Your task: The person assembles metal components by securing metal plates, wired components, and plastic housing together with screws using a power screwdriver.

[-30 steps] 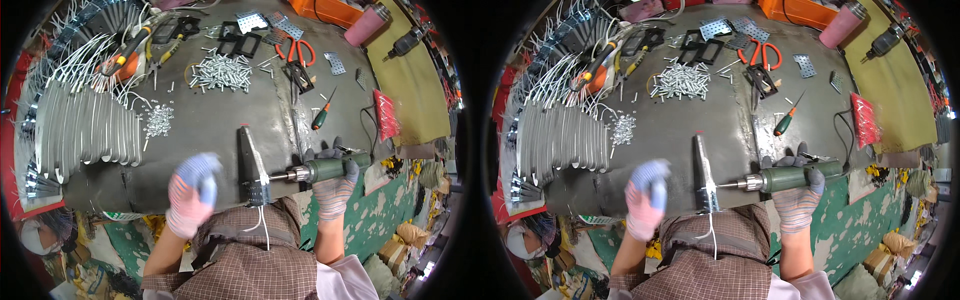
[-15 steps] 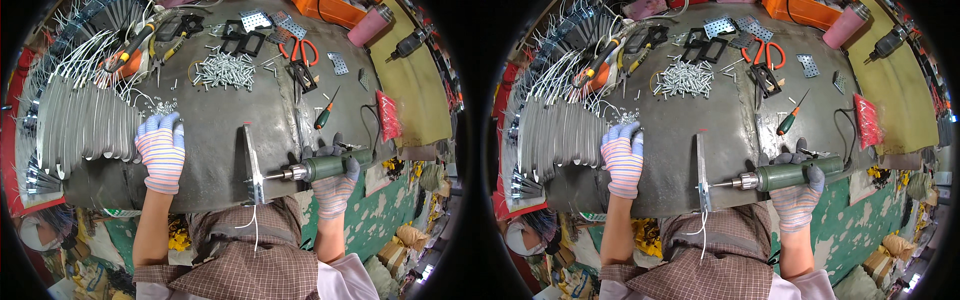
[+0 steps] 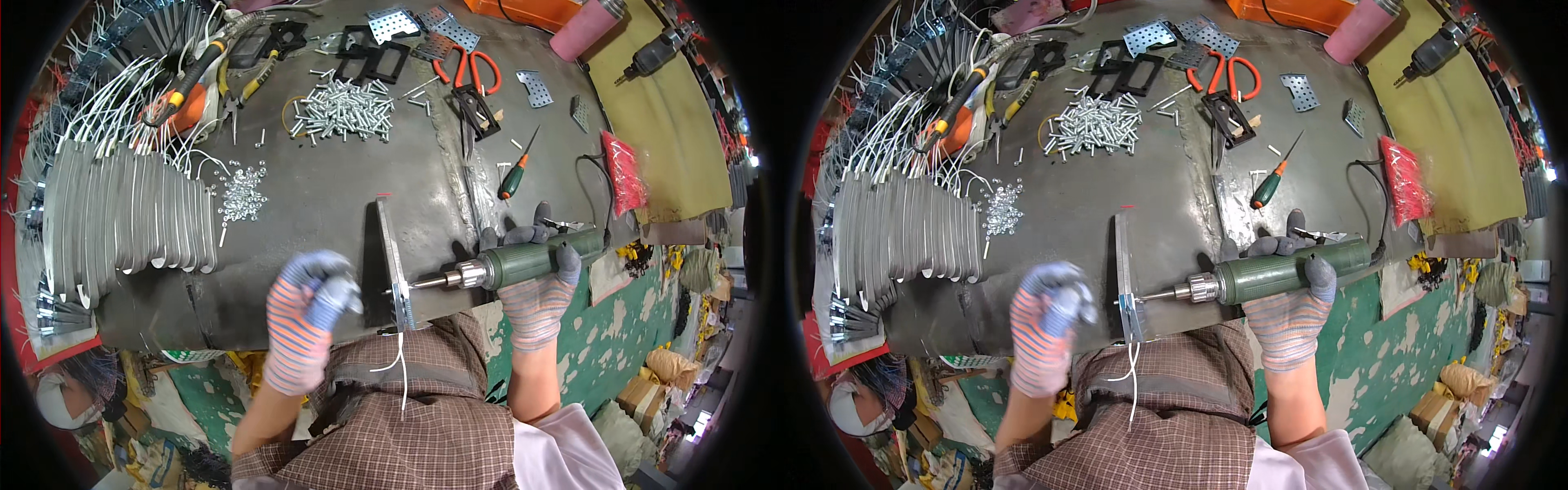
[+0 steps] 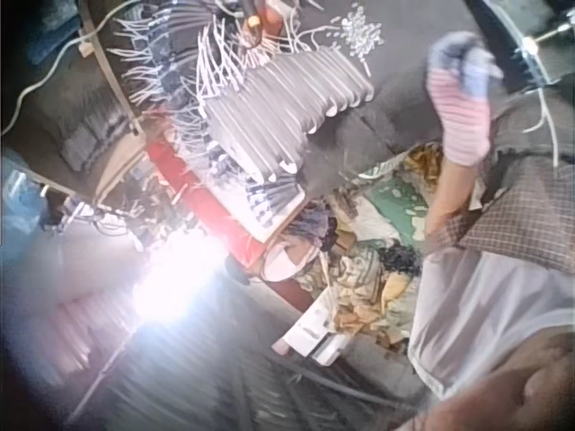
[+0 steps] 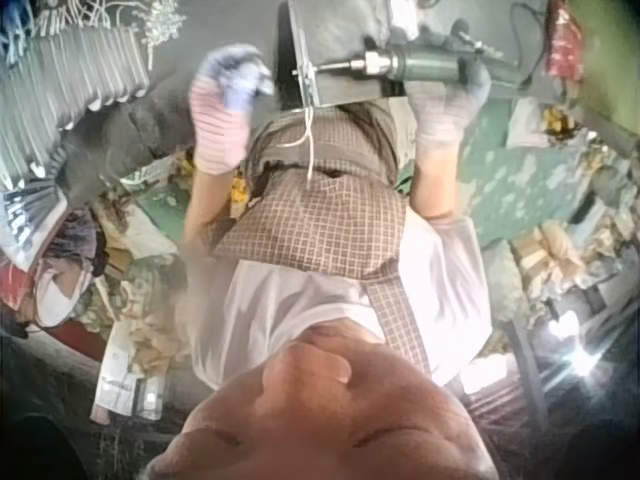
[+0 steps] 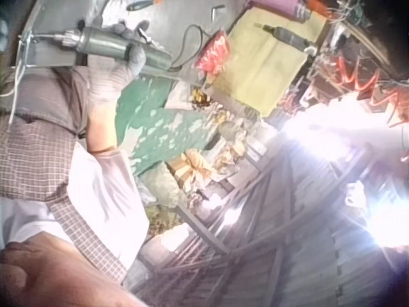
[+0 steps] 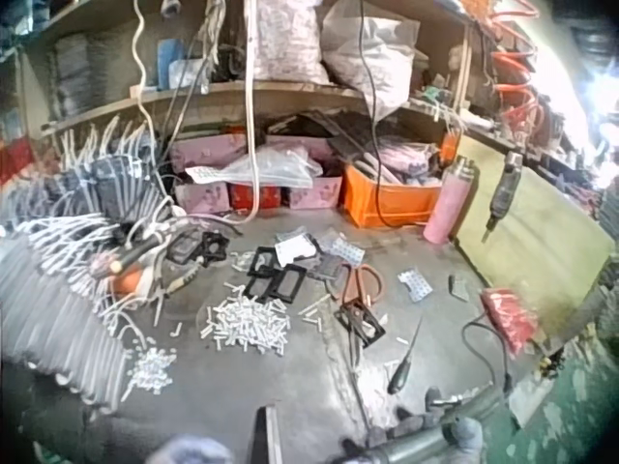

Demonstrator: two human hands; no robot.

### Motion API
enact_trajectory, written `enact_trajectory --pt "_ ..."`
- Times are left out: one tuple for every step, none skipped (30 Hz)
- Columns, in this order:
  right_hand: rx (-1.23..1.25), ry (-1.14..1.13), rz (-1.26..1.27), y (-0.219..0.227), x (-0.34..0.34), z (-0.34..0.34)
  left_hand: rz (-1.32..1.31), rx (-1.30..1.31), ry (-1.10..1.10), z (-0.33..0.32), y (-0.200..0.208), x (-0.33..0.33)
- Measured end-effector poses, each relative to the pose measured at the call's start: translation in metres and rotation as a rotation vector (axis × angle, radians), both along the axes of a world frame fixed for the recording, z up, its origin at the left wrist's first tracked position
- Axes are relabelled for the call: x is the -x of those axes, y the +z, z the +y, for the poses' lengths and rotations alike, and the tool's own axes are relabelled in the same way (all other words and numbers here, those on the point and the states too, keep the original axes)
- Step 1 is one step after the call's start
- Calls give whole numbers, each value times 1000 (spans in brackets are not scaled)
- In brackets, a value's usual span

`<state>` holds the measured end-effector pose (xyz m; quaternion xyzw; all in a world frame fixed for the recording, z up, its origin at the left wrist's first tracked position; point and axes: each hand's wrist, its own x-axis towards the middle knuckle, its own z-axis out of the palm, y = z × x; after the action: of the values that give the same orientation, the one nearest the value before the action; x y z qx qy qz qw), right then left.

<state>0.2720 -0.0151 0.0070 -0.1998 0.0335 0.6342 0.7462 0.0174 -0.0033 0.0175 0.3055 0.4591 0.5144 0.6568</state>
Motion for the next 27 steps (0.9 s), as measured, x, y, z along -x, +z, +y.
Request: enact_trajectory --pt "-1 1 34 1 0 0 -151 27 -43 -10 -8 -5" --pt "-1 2 68 2 1 0 -142 86 -69 -17 -10 -9" --pt "1 3 66 4 1 0 -126 70 -23 -21 -13 -16" --pt "-2 3 64 5 3 0 -110 52 21 -23 -16 -21" --pt "-6 4 63 6 3 0 -117 52 40 -24 -20 -24" --pt "-6 5 63 5 3 0 -117 53 40 -24 -19 -24" --pt "-14 10 59 3 1 0 -131 54 30 -23 -19 -25" --pt "-22 15 55 1 0 -1 -145 55 19 -23 -19 -26" --pt "-21 13 55 0 -1 -1 -145 56 18 -23 -18 -26" --pt "-32 17 51 -2 -1 -1 -129 46 28 -23 -18 -27" --pt "-43 20 47 -3 -2 -1 -114 37 38 -22 -18 -27" --pt "-42 20 50 -3 -1 0 -112 38 37 -22 -18 -27" --pt "-57 10 59 0 2 -1 -100 22 38 -23 -18 -26" --pt "-71 0 69 2 3 -1 -89 7 39 -23 -18 -26" --pt "-73 0 67 3 4 -2 -91 5 38 -24 -18 -25" --pt "-72 -6 61 3 4 -2 -47 9 35 -24 -17 -26" --pt "-71 -11 54 3 4 -1 -4 14 33 -23 -16 -26" --pt "-71 -10 55 4 4 -1 -3 14 34 -23 -15 -26" --pt "-64 -13 50 4 4 -1 33 -10 34 -23 -14 -27" --pt "-57 -16 45 5 4 -1 68 -35 34 -23 -13 -27" --pt "-58 -15 45 5 5 -1 69 -35 35 -24 -12 -28" --pt "-58 -20 62 5 6 0 188 -89 68 -25 -12 -30" --pt "-58 -24 79 6 7 0 307 -143 101 -27 -12 -32" --pt "-58 -26 79 6 8 0 306 -144 100 -29 -12 -33" --pt "-57 -26 64 6 9 0 346 -163 129 -31 -12 -34" --pt "-56 -26 49 7 10 0 385 -181 158 -32 -13 -34" --pt "-56 -27 50 7 10 0 432 -204 166 -31 -12 -35"
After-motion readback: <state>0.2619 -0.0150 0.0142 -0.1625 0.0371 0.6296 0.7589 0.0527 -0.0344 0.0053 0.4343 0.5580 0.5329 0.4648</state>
